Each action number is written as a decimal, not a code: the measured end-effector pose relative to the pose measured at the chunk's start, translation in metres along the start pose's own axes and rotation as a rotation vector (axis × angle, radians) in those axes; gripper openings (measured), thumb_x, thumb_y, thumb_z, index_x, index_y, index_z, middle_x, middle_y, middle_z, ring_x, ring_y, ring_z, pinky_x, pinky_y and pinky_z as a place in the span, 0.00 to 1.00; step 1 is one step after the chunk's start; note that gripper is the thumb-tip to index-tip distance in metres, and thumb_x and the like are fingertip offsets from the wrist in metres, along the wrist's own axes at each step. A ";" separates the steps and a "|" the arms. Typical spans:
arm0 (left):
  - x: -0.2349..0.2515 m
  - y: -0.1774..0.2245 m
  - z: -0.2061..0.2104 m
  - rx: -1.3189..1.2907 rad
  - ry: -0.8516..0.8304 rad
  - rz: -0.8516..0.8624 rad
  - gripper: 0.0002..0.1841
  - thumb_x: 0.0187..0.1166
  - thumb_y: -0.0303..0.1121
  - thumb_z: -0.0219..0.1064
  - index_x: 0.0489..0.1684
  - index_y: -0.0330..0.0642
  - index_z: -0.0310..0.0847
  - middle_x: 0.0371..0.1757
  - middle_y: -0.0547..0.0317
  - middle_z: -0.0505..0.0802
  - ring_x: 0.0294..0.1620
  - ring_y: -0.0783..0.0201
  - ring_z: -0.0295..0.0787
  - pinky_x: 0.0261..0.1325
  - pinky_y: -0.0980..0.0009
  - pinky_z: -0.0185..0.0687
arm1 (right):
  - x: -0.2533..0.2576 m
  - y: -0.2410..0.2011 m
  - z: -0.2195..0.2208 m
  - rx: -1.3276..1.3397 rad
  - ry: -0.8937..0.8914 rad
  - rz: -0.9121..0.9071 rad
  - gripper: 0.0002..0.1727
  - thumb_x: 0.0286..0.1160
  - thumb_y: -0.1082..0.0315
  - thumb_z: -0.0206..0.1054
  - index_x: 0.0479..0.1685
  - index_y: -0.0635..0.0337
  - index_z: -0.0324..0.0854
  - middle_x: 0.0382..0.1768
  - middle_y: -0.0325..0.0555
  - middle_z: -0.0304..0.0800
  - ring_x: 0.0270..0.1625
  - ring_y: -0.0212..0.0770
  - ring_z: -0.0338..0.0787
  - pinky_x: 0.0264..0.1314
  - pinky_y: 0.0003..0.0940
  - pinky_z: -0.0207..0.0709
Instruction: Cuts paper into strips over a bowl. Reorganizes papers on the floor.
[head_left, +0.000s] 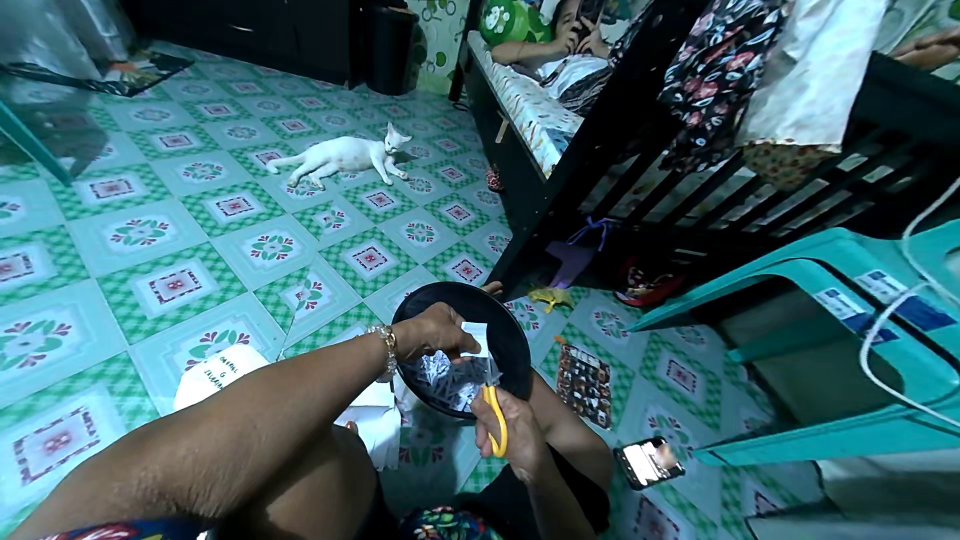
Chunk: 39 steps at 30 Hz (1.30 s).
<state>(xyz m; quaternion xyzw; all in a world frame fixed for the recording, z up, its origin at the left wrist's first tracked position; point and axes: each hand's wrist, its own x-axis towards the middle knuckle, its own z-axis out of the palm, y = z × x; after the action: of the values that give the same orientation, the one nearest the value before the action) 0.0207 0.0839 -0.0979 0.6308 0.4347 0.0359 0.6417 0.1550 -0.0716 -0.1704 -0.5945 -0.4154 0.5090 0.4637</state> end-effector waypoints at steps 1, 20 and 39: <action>0.000 -0.001 -0.002 -0.005 0.008 0.019 0.07 0.84 0.28 0.67 0.36 0.33 0.83 0.25 0.63 0.87 0.23 0.77 0.80 0.31 0.80 0.75 | -0.002 0.000 -0.001 -0.005 -0.021 0.022 0.05 0.83 0.72 0.60 0.38 0.61 0.78 0.15 0.30 0.83 0.15 0.23 0.83 0.22 0.16 0.79; -0.002 0.004 0.000 -0.023 0.048 0.052 0.07 0.83 0.27 0.67 0.35 0.34 0.82 0.26 0.64 0.86 0.25 0.77 0.81 0.33 0.79 0.77 | -0.005 -0.004 -0.002 -0.099 -0.048 -0.037 0.08 0.82 0.67 0.61 0.47 0.64 0.77 0.20 0.29 0.83 0.21 0.22 0.84 0.29 0.17 0.81; 0.002 0.002 0.000 0.033 0.041 0.064 0.09 0.82 0.27 0.68 0.30 0.35 0.83 0.23 0.66 0.86 0.23 0.78 0.79 0.31 0.80 0.74 | -0.007 0.003 0.001 -0.057 -0.001 -0.073 0.05 0.81 0.69 0.63 0.37 0.60 0.78 0.14 0.27 0.81 0.15 0.19 0.80 0.21 0.14 0.77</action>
<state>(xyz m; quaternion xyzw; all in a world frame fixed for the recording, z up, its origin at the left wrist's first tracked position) 0.0233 0.0853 -0.0979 0.6540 0.4280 0.0621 0.6206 0.1530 -0.0787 -0.1723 -0.5918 -0.4510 0.4801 0.4647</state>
